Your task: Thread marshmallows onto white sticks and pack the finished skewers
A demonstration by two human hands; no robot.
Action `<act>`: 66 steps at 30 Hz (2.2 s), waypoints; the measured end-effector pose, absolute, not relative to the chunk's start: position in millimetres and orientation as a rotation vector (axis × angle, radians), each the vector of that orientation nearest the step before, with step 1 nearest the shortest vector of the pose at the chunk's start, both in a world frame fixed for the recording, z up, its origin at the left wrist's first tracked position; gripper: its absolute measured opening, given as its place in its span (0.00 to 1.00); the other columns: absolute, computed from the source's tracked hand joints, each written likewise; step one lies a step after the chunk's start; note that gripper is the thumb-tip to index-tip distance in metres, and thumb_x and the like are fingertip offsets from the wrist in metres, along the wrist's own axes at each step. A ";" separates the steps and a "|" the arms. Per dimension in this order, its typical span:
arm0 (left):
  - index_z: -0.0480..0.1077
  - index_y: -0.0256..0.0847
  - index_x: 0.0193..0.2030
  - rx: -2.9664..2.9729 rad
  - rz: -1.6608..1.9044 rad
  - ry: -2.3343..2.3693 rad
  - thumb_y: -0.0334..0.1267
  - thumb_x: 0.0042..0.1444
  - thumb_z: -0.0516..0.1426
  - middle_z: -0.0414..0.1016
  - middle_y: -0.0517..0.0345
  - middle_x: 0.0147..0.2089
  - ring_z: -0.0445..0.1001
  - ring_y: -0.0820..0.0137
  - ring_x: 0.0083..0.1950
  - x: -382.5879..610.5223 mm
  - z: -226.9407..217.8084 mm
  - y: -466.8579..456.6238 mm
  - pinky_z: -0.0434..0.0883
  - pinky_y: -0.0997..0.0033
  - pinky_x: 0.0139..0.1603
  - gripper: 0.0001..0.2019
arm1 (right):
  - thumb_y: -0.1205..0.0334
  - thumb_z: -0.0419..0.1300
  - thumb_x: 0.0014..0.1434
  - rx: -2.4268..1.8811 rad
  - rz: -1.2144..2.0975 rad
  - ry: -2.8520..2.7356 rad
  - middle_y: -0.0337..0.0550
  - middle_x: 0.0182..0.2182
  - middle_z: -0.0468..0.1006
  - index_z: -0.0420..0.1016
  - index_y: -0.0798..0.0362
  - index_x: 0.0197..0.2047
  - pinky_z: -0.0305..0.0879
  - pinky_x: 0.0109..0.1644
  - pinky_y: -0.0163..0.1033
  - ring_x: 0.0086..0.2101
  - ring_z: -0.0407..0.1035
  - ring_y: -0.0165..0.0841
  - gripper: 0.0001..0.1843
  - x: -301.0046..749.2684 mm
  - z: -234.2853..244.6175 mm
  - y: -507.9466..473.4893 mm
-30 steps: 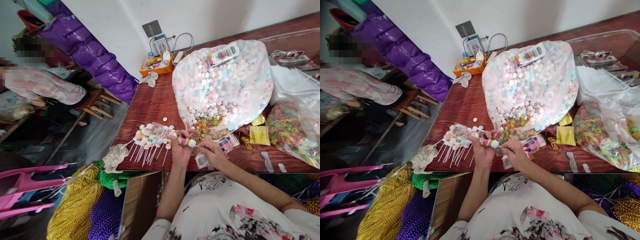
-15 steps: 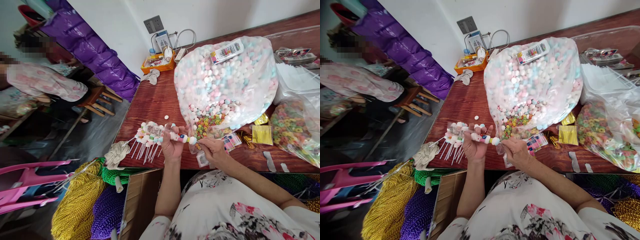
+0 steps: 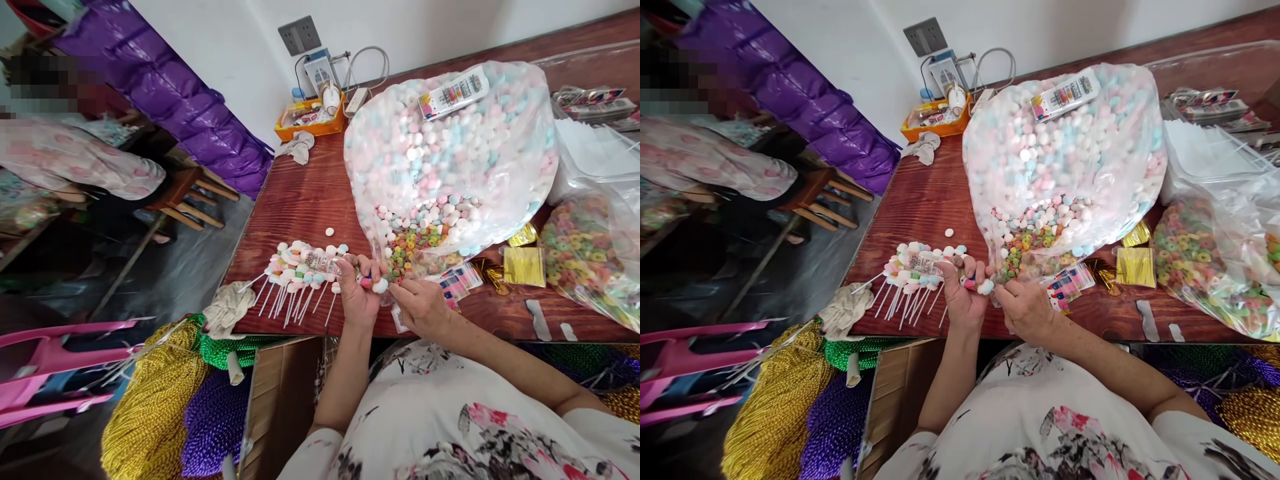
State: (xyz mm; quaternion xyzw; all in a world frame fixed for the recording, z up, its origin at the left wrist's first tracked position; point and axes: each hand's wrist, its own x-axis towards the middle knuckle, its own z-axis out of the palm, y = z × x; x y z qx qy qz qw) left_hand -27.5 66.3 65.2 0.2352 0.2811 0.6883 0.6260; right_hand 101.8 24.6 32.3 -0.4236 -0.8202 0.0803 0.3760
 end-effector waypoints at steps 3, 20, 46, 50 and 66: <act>0.66 0.42 0.31 0.526 1.562 0.612 0.54 0.55 0.63 0.57 0.70 0.22 0.60 0.80 0.20 -30.7 65.3 67.8 0.72 0.72 0.33 0.18 | 0.69 0.52 0.63 -1.087 0.659 -1.860 0.42 0.27 0.74 0.74 0.54 0.37 0.57 0.33 0.36 0.28 0.64 0.30 0.10 97.8 32.7 25.9; 0.64 0.44 0.32 0.664 1.297 0.601 0.58 0.44 0.68 0.66 0.65 0.24 0.77 0.62 0.44 -26.5 48.4 58.4 0.72 0.55 0.56 0.24 | 0.63 0.52 0.64 -1.008 0.878 -1.568 0.37 0.21 0.68 0.70 0.53 0.31 0.57 0.30 0.35 0.23 0.60 0.28 0.11 84.5 35.1 32.3; 0.61 0.41 0.28 0.519 1.420 0.548 0.53 0.49 0.67 0.58 0.71 0.23 0.62 0.81 0.21 -43.0 60.6 70.6 0.74 0.72 0.40 0.23 | 0.56 0.54 0.60 -0.865 1.639 -1.348 0.31 0.15 0.60 0.60 0.52 0.22 0.47 0.23 0.33 0.18 0.52 0.24 0.17 87.0 31.2 39.6; 0.63 0.42 0.29 0.550 1.453 0.531 0.53 0.46 0.69 0.59 0.71 0.22 0.64 0.79 0.22 -50.9 60.6 73.5 0.75 0.71 0.41 0.22 | 0.51 0.57 0.57 -0.707 2.004 -1.063 0.28 0.12 0.59 0.63 0.52 0.25 0.37 0.20 0.33 0.14 0.47 0.22 0.16 84.7 33.2 37.4; 0.62 0.41 0.29 0.612 1.454 0.755 0.53 0.51 0.66 0.65 0.68 0.25 0.77 0.71 0.35 -39.1 61.6 69.2 0.74 0.62 0.52 0.21 | 0.68 0.52 0.63 -0.940 0.726 -1.773 0.46 0.31 0.77 0.77 0.56 0.42 0.64 0.38 0.38 0.32 0.69 0.33 0.12 85.2 29.3 39.0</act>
